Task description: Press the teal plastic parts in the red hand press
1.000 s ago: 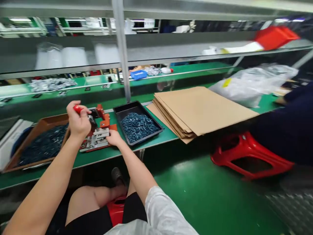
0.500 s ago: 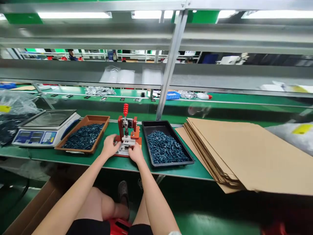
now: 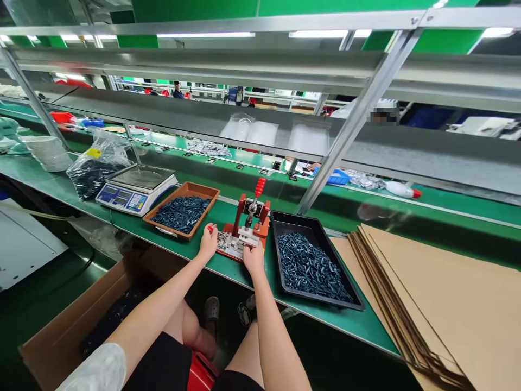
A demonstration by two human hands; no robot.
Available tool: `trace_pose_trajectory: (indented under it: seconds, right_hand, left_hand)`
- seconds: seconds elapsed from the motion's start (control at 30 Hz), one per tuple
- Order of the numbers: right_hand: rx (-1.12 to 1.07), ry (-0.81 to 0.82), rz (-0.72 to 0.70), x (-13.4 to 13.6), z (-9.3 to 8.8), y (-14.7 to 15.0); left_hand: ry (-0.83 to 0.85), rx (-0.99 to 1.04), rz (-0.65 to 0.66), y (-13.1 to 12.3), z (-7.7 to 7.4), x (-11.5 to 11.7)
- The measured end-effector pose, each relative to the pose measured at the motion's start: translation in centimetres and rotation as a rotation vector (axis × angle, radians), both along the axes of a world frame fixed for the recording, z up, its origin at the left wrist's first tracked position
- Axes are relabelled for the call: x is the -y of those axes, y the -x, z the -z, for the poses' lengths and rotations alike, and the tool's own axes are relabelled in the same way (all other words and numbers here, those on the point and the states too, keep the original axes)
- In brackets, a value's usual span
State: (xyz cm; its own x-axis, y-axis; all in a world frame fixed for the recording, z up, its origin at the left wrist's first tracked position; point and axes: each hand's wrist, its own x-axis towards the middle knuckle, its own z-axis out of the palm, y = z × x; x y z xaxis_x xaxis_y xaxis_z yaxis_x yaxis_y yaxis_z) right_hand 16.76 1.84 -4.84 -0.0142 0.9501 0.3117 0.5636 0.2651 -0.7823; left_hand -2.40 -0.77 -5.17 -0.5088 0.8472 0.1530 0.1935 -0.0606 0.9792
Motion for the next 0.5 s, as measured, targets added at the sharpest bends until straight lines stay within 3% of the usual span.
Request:
trace_pose_trajectory:
  seconds: [0.1, 0.17, 0.3, 0.4, 0.5]
  right_hand:
    - [-0.008, -0.128, 0.049, 2.8, 0.1, -0.2]
    - [-0.008, -0.198, 0.009, 6.4, 1.4, 0.6]
    - [0.018, -0.120, -0.346, 15.7, 4.9, 4.1]
    - [0.016, 0.024, -0.532, 19.8, 4.8, 5.0]
    - [-0.005, 0.032, -0.491, 18.4, 2.0, 1.6]
  left_hand:
    - [-0.095, -0.030, -0.107, -1.7, 2.3, 6.2]
    - [-0.069, 0.134, -0.009, -3.0, 4.5, 10.8]
    - [0.145, 0.615, 0.236, -3.5, 8.1, 18.4]
    - [0.297, 0.671, 0.193, -0.2, 9.2, 21.5]
    - [0.415, 0.406, -0.066, 6.1, 8.9, 23.4]
